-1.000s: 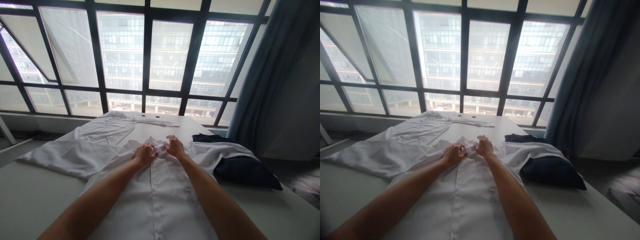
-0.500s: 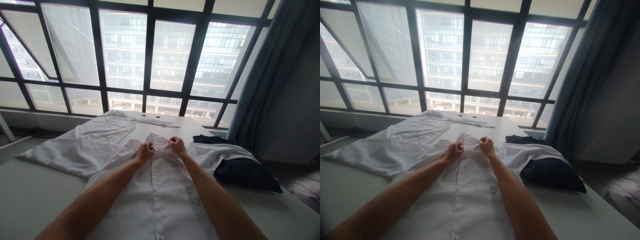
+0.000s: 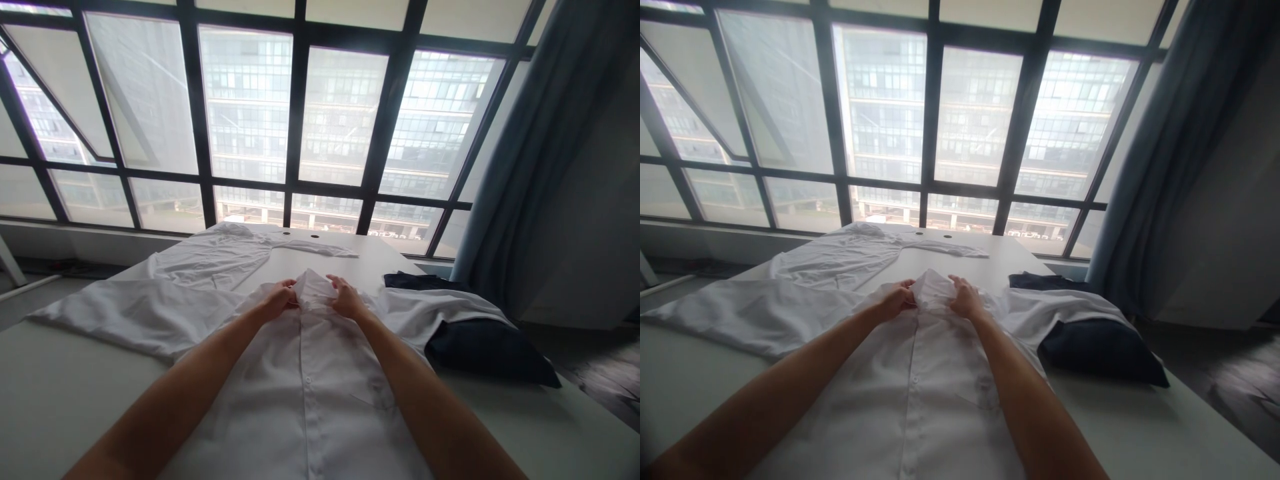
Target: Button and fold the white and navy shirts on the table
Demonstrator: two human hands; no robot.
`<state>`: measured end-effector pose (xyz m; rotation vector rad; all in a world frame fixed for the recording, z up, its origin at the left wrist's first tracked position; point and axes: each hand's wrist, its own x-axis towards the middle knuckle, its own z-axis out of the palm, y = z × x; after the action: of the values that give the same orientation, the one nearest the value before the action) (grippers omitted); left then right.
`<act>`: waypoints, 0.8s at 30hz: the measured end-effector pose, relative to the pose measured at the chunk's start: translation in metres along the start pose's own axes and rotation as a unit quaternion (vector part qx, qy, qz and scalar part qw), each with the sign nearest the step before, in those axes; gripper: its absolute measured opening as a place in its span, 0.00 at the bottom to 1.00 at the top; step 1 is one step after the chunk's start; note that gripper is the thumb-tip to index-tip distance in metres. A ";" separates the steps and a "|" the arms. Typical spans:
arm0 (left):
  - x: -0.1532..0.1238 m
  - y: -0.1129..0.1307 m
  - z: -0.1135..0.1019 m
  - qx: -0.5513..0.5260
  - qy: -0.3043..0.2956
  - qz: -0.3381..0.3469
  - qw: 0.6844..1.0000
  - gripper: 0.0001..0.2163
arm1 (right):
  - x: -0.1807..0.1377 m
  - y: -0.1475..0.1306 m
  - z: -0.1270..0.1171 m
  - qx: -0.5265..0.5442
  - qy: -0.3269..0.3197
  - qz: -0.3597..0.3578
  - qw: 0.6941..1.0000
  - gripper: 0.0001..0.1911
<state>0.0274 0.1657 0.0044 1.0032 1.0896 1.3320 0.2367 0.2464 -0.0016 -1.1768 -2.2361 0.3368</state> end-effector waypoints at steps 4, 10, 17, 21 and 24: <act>-0.007 0.013 -0.018 0.015 -0.166 -0.032 0.985 0.21 | 0.002 -0.006 -0.002 0.059 -0.001 0.013 0.998 0.38; -0.009 0.028 -0.050 0.053 -0.252 -0.071 0.964 0.32 | 0.011 -0.004 -0.003 0.324 0.005 0.107 0.940 0.29; -0.005 0.031 -0.054 0.081 -0.243 -0.052 0.965 0.36 | 0.016 -0.006 -0.006 0.386 0.096 0.127 0.909 0.24; -0.006 0.034 -0.053 0.085 -0.235 -0.069 0.966 0.37 | 0.017 -0.003 -0.004 0.383 0.114 0.121 0.909 0.24; -0.007 0.035 -0.053 0.121 -0.249 -0.095 0.956 0.31 | 0.016 -0.001 -0.002 0.380 0.106 0.130 0.910 0.24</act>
<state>-0.0312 0.1559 0.0273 1.2933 0.9407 0.7421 0.2305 0.2584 0.0067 -0.9968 -1.5130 1.0249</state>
